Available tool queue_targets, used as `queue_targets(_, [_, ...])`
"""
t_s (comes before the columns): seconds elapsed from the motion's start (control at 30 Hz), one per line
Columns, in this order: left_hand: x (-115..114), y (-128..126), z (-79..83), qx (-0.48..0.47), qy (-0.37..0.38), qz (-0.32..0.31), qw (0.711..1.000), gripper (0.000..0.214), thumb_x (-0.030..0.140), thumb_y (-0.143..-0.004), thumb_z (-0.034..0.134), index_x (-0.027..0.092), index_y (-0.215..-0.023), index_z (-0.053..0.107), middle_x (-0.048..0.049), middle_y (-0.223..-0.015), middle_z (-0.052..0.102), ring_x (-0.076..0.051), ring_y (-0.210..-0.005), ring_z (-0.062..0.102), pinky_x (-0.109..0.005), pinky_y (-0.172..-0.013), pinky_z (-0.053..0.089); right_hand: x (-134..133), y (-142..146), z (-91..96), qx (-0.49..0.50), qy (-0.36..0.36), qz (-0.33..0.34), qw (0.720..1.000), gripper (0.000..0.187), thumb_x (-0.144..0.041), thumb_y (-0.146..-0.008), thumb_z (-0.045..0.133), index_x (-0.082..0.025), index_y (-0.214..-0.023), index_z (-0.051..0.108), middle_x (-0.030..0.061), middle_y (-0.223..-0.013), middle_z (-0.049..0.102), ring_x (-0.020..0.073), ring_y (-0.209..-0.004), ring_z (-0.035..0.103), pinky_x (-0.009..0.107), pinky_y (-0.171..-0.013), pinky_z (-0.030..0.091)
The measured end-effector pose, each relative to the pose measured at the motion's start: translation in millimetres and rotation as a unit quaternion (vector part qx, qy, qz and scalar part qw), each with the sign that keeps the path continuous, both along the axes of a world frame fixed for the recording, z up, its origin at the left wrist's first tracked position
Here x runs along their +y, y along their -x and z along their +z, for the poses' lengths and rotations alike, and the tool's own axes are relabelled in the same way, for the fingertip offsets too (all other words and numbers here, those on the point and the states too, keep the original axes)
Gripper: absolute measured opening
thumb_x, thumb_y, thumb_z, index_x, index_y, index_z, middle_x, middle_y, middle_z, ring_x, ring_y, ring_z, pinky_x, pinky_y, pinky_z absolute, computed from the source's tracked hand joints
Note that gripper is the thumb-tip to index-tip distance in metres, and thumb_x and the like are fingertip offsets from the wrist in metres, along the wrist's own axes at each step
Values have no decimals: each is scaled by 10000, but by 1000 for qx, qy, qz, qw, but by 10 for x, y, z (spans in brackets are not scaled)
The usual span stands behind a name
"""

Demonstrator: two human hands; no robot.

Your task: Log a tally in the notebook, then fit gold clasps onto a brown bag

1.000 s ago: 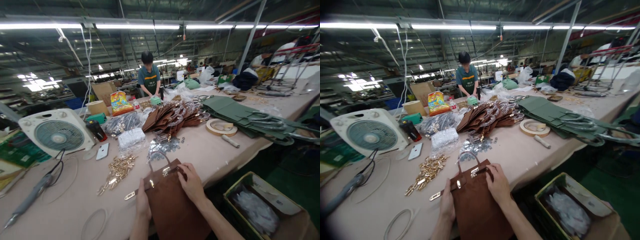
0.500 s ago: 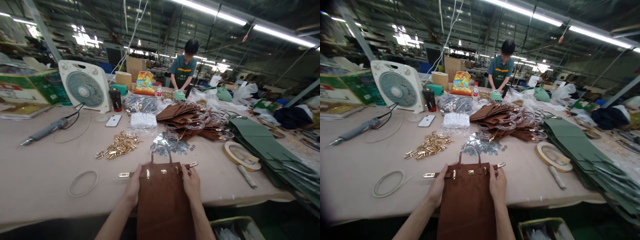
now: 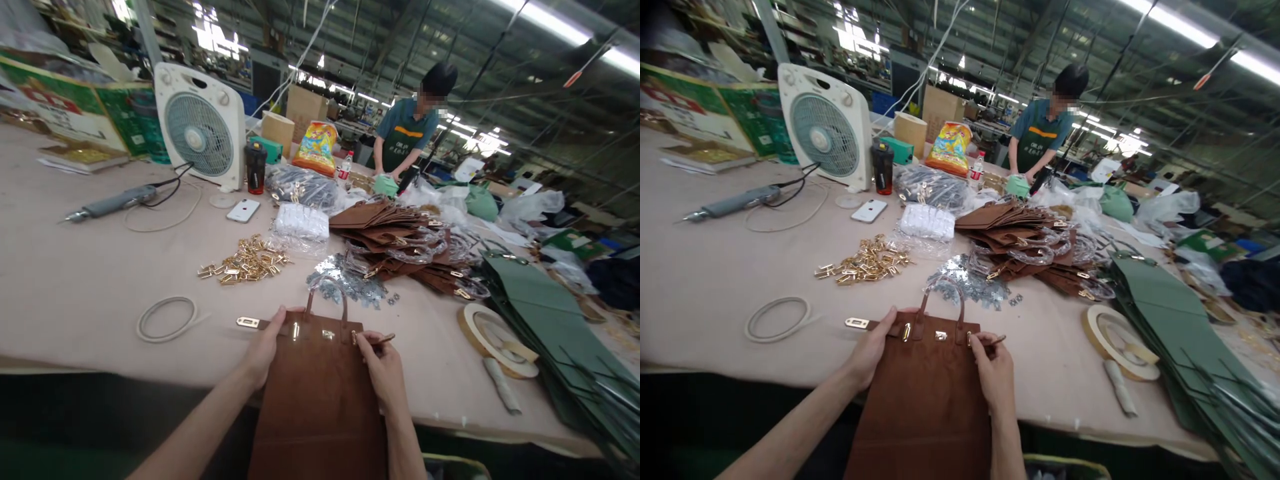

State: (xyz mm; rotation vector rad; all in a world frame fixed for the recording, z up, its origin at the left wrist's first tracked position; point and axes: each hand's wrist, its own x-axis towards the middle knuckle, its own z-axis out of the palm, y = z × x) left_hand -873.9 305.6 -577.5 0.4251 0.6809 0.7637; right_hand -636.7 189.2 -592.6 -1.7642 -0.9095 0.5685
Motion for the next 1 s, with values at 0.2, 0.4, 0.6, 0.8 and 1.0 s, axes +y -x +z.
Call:
queue_targets(0.2, [-28, -4, -23, 40, -109, -15, 993, 559, 420, -820, 893, 193, -1289, 691, -131, -1195, 787, -285, -949, 773, -370, -819, 635, 59, -36, 73, 42, 22, 9, 999, 475, -644, -817, 780, -177, -895, 739, 61, -821, 706, 238, -756, 608, 328, -665, 495])
queue_targets(0.4, [-32, 23, -37, 45, -128, -19, 991, 551, 418, -805, 906, 181, -1259, 701, -123, -1159, 793, -285, -996, 764, -354, -842, 623, 101, -87, 119, 73, 45, 27, 996, 450, -621, -777, 814, -185, -831, 717, 34, -768, 692, 176, -641, 544, 271, -564, 436])
queue_targets(0.6, [-64, 35, 83, 33, -117, -22, 992, 602, 429, -755, 944, 185, -1250, 702, -109, -1149, 799, -276, -947, 776, -358, -825, 629, 119, -50, 157, 73, 65, 28, 995, 467, -636, -758, 826, -191, -787, 685, 7, -665, 653, 166, -580, 521, 250, -508, 383])
queue_targets(0.8, [-114, 14, 123, 4, -85, -8, 996, 511, 456, -830, 877, 194, -1234, 705, -114, -1235, 781, -307, -1047, 770, -398, -889, 632, -85, 38, 137, 49, -34, -20, 998, 544, -629, -794, 831, -191, -1092, 706, 65, -959, 736, 248, -841, 656, 307, -674, 514])
queue_targets(1.0, [-258, 34, 115, 38, -104, 34, 993, 530, 535, -847, 827, 203, -1246, 720, -102, -1260, 777, -304, -1095, 757, -403, -928, 622, -450, 160, 126, 53, -135, -96, 985, 443, -619, -928, 732, -216, -801, 601, -41, -645, 522, 153, -587, 475, 270, -575, 409])
